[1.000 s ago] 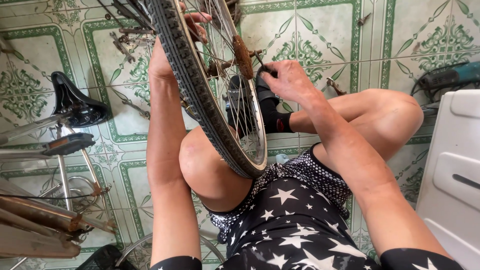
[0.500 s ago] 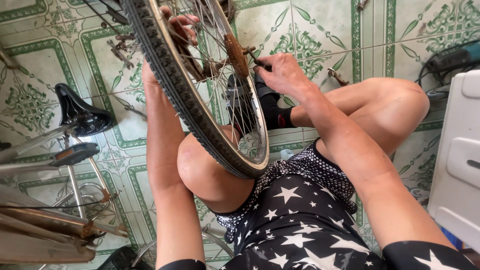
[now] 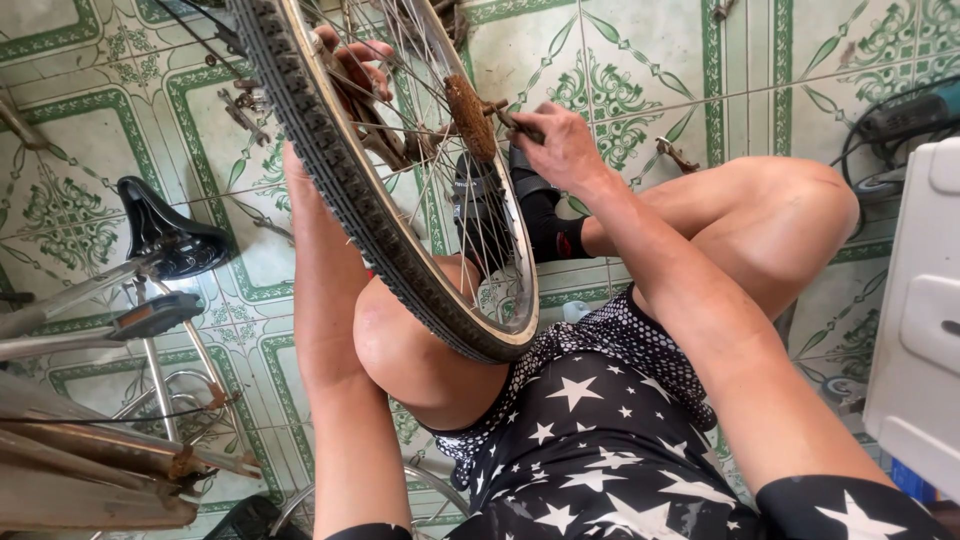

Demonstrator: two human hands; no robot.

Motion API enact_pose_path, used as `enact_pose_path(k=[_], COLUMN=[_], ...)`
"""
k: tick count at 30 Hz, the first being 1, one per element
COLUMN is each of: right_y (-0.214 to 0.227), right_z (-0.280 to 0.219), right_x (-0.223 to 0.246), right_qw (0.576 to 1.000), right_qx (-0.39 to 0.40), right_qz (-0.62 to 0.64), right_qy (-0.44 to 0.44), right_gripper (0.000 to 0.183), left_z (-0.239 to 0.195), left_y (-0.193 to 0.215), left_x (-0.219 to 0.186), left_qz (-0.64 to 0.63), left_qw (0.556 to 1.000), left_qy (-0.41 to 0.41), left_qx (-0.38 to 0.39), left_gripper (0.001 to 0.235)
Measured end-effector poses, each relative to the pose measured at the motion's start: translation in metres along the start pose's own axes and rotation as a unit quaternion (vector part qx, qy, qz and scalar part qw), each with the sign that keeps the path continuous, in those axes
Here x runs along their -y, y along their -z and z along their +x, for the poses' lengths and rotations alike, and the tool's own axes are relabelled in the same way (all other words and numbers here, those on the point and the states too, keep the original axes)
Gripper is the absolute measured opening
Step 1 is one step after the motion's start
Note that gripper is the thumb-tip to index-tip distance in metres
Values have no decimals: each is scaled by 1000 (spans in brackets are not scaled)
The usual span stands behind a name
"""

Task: The person cleans a bicycle wheel and a rusty component by hand while sitting on the floor.

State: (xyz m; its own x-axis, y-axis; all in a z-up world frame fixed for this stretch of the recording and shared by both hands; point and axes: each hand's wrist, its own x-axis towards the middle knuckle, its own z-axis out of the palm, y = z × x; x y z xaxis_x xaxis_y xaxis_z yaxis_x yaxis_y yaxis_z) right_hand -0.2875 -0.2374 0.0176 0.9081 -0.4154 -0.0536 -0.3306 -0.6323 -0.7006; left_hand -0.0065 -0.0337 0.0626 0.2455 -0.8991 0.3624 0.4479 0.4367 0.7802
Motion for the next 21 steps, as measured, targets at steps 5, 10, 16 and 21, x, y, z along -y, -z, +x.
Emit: enact_pose_path(k=[5, 10, 16, 21], right_y=[-1, 19, 33, 29], right_z=[-26, -30, -21, -16], right_x=[-6, 34, 67, 74], right_qw=[987, 939, 932, 943], right_qx=[56, 129, 152, 147], right_qz=[102, 218, 234, 203], right_qy=[-108, -232, -230, -219], right_gripper=[27, 27, 22, 21], left_z=[-3, -13, -41, -43], left_y=[-29, -20, 15, 34], left_x=[-8, -13, 10, 24], left_qz=[-14, 202, 263, 238], left_qw=[970, 967, 957, 967], left_qy=[81, 11, 13, 40], left_qx=[-230, -153, -119, -85], left_gripper=[56, 49, 61, 52])
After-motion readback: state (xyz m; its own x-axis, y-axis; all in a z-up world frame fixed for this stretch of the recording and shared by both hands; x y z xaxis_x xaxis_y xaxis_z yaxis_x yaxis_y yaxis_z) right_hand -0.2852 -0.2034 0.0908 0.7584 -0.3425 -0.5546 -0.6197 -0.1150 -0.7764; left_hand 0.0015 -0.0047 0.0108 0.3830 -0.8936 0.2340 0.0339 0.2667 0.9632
